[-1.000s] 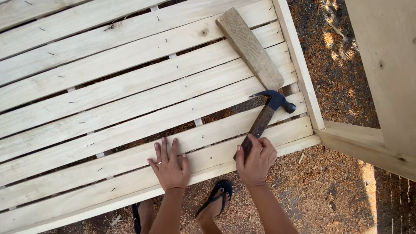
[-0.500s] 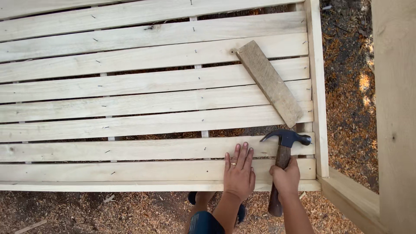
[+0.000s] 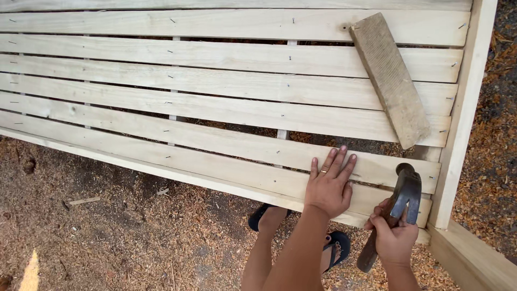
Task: The person hammers nails into a slatted wooden frame using a claw hammer, holding each slat steady with the other hand. They reposition along the frame, press nails in place, and drive them flush, working across several slats of the partially built furniture piece.
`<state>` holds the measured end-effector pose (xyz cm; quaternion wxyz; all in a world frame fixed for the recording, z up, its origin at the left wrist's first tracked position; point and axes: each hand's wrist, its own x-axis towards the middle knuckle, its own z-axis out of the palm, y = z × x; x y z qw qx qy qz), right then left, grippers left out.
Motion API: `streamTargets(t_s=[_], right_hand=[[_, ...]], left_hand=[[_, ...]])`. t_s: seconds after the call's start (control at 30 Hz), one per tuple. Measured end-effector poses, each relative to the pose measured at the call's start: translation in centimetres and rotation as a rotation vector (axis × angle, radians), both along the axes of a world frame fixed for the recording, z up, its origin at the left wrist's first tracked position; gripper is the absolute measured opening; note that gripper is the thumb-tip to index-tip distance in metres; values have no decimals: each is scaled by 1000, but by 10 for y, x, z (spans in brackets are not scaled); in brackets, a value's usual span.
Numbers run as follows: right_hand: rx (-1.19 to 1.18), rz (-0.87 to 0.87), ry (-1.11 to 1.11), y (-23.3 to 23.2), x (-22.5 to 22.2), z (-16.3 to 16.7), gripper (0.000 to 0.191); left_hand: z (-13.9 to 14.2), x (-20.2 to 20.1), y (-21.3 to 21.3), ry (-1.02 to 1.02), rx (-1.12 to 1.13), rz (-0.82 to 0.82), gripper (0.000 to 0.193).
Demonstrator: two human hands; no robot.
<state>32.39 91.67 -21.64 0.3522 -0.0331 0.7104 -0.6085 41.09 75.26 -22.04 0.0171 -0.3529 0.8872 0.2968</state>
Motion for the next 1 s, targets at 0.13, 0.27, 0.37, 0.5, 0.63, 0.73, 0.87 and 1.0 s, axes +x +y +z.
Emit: streamTargets(t_s=[0.13,0.27,0.37,0.5,0.63,0.73,0.87,1.0], right_hand=[[2,73,-20,6,2,-12,31],[32,95,-11,10,-4,-15,23],[2,47,-7,8,0,-14,21],[-17,9,-11,8,13,0,25],[7,49,23,21,30,13,27],[6,124,31,20,24,12,24],[-8,90,-43,17,20,14,24],[59,98,-37,17,19,19,22]], left_hand=[[-5,2,0,-43,-66,-24,66],[-5,1,2,-112,-46,-59,66],[-2,-1,2,-119,-57,-44,66],[9,1,-2,-89,-61,-41,65],[9,-10,-4,58,-124,12,63],[-3,-38,-13,173,-252,16,47],[-17,-69,-30,-46,-62,-38,45],[-26,-74,-34,6,-108,-52,46]])
